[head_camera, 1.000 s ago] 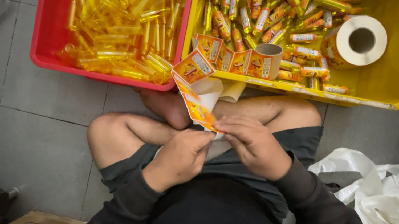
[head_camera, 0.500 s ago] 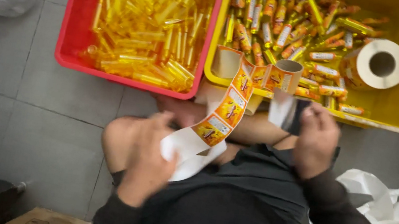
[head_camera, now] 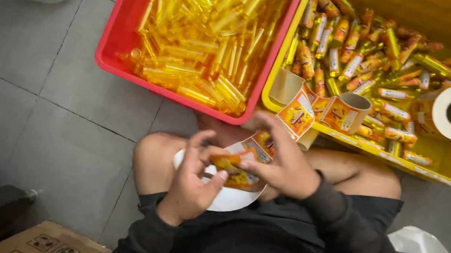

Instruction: The person sits on the floor and labels small yellow plastic bottles by hand. They tear individual labels from a roll, wrap them around each bottle, and place the labeled bottles into a yellow bin. The process is repeated for multiple bottles.

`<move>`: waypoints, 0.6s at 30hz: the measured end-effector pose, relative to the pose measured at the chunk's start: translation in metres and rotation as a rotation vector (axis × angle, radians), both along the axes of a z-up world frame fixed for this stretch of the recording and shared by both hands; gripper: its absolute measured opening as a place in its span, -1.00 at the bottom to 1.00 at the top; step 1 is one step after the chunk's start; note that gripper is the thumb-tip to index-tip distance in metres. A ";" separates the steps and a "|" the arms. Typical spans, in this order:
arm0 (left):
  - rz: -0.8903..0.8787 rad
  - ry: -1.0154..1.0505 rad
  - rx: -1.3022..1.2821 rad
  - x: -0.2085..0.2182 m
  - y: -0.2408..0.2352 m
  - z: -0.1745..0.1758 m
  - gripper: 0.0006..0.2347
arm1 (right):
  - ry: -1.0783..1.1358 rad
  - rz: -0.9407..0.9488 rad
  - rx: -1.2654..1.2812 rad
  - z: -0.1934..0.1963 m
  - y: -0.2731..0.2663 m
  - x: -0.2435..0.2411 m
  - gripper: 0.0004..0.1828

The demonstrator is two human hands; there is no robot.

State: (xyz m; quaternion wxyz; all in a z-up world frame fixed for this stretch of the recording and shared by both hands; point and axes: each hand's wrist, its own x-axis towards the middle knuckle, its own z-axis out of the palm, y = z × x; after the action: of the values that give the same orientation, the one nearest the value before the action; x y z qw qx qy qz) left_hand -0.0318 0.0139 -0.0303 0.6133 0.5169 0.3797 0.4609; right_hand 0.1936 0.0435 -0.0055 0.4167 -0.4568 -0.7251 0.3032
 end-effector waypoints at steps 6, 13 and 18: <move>-0.129 0.024 0.046 0.014 0.044 -0.024 -0.33 | 0.123 0.023 -0.562 -0.063 -0.008 0.041 -0.83; -0.102 1.139 0.414 0.036 0.167 -0.100 -0.58 | 0.315 -0.371 -0.309 -0.096 -0.019 0.095 -0.87; -0.435 1.226 -0.027 0.064 0.203 -0.141 -0.52 | 0.423 -0.468 -0.255 -0.111 -0.024 0.129 -0.86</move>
State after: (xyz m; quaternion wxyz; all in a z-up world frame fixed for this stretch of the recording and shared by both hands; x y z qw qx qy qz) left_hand 0.0325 0.2167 -0.1710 0.3713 0.7435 0.5533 -0.0572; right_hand 0.3223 0.0190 -0.1165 0.5559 -0.5863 -0.4541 0.3755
